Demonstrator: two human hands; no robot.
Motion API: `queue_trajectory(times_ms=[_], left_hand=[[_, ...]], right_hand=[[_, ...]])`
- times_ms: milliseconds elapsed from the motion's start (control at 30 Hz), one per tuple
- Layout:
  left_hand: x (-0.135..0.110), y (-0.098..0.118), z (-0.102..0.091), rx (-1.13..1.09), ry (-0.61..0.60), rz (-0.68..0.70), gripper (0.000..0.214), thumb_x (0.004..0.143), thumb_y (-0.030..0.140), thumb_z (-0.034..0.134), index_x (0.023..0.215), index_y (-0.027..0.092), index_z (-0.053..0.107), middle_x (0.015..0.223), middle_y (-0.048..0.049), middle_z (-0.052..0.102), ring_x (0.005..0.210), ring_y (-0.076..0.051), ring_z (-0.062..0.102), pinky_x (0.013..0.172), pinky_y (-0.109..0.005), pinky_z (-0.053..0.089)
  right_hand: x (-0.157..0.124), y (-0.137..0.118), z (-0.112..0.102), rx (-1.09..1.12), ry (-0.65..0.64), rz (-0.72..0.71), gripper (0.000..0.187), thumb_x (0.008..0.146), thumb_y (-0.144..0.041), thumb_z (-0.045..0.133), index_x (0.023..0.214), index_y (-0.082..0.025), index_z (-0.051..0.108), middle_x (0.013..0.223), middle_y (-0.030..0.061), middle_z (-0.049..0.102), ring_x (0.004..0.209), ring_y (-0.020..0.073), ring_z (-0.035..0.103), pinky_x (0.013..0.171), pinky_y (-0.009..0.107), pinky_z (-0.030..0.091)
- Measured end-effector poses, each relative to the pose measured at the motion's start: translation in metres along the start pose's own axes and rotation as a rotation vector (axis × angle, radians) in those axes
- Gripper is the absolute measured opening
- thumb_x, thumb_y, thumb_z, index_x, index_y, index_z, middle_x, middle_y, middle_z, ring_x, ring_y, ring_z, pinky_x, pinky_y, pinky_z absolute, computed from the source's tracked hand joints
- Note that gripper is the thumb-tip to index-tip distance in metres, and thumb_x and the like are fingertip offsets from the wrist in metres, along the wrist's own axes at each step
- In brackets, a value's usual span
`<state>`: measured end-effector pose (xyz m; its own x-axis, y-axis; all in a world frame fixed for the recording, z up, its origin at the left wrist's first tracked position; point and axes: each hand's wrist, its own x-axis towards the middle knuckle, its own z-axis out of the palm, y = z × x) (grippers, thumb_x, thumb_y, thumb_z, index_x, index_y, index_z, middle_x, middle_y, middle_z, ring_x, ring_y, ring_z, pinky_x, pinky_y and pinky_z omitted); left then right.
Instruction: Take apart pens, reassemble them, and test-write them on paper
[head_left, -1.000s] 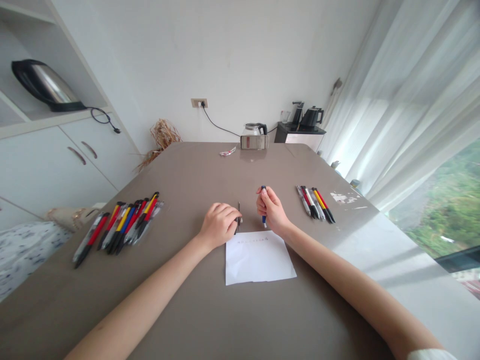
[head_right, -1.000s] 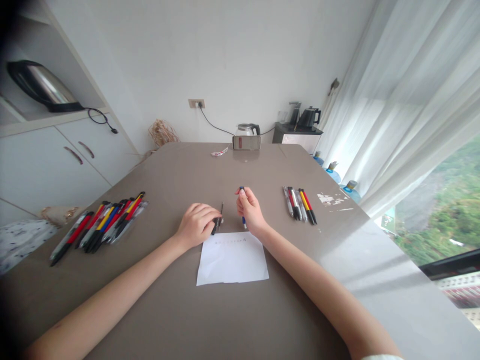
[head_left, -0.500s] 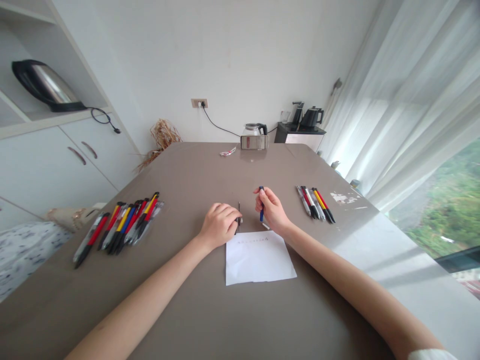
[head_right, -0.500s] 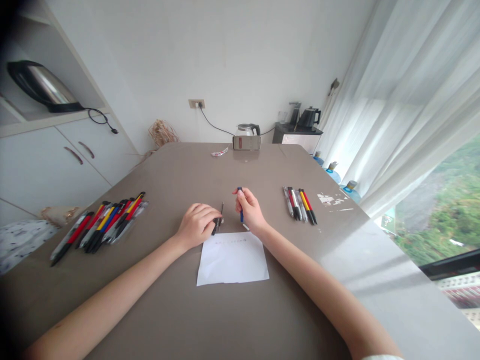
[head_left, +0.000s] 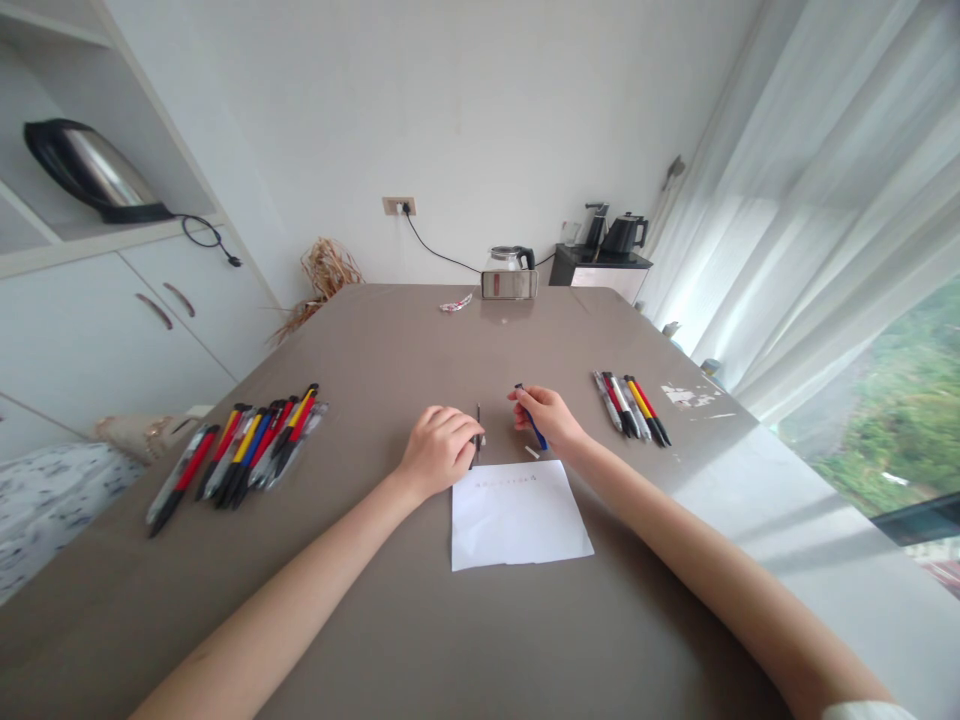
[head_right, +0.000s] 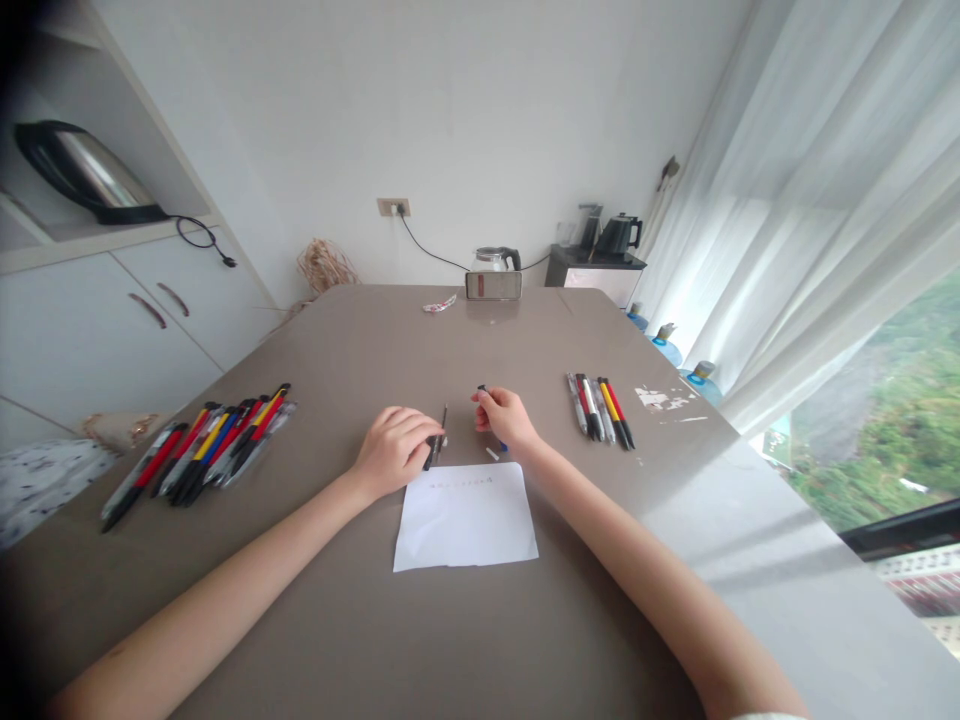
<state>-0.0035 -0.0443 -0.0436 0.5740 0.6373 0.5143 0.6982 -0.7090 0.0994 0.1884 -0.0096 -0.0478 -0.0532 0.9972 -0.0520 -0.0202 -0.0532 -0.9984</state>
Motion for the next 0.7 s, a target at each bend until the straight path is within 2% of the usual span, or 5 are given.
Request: queue_trajectory(times_ms=[133,233,333,467,700], left_hand=[[0.000,-0.001,0.001,0.004,-0.005,-0.004,0.025,0.075,0.011,0.039,0.088,0.020,0.059,0.091,-0.0004,0.063,0.090,-0.017,0.051,0.081,-0.035,0.034],[0.000,-0.001,0.001,0.004,-0.003,-0.001,0.025,0.075,0.011,0.040,0.088,0.020,0.059,0.092,-0.0003,0.063,0.090,-0.017,0.051,0.081,-0.035,0.034],[0.000,0.000,0.001,0.003,-0.002,0.000,0.025,0.075,0.011,0.040,0.087,0.020,0.059,0.092,-0.0001,0.063,0.090,-0.017,0.051,0.082,-0.035,0.034],[0.000,0.000,0.001,0.006,-0.005,-0.003,0.025,0.075,0.011,0.040,0.087,0.020,0.059,0.092,-0.0001,0.063,0.090,-0.017,0.051,0.081,-0.035,0.034],[0.000,0.000,0.001,0.009,0.009,0.001,0.025,0.075,0.011,0.040,0.087,0.020,0.060,0.091,-0.0007,0.064,0.089,-0.018,0.052,0.080,-0.035,0.034]], right_hand=[[0.000,0.005,-0.003,-0.179,0.057,0.043,0.025,0.071,-0.035,0.052,0.074,-0.011,0.059,0.057,-0.0002,0.047,0.054,0.0085,0.046,0.048,0.019,0.037],[-0.002,0.004,-0.005,-0.370,0.072,0.000,0.031,0.070,-0.042,0.050,0.066,-0.012,0.058,0.050,-0.0028,0.039,0.048,0.0076,0.036,0.042,0.020,0.027],[-0.004,0.003,-0.007,-0.534,0.108,-0.078,0.037,0.071,-0.047,0.046,0.054,-0.014,0.050,0.047,-0.0045,0.028,0.046,0.0069,0.027,0.041,0.021,0.019],[-0.002,0.004,-0.009,-0.644,0.130,-0.107,0.039,0.072,-0.048,0.041,0.050,-0.016,0.043,0.047,-0.0045,0.025,0.047,0.0075,0.025,0.042,0.021,0.019],[-0.001,0.000,-0.012,-0.771,0.116,-0.075,0.036,0.073,-0.044,0.038,0.052,-0.016,0.046,0.046,-0.0041,0.027,0.047,0.0083,0.028,0.043,0.021,0.021]])
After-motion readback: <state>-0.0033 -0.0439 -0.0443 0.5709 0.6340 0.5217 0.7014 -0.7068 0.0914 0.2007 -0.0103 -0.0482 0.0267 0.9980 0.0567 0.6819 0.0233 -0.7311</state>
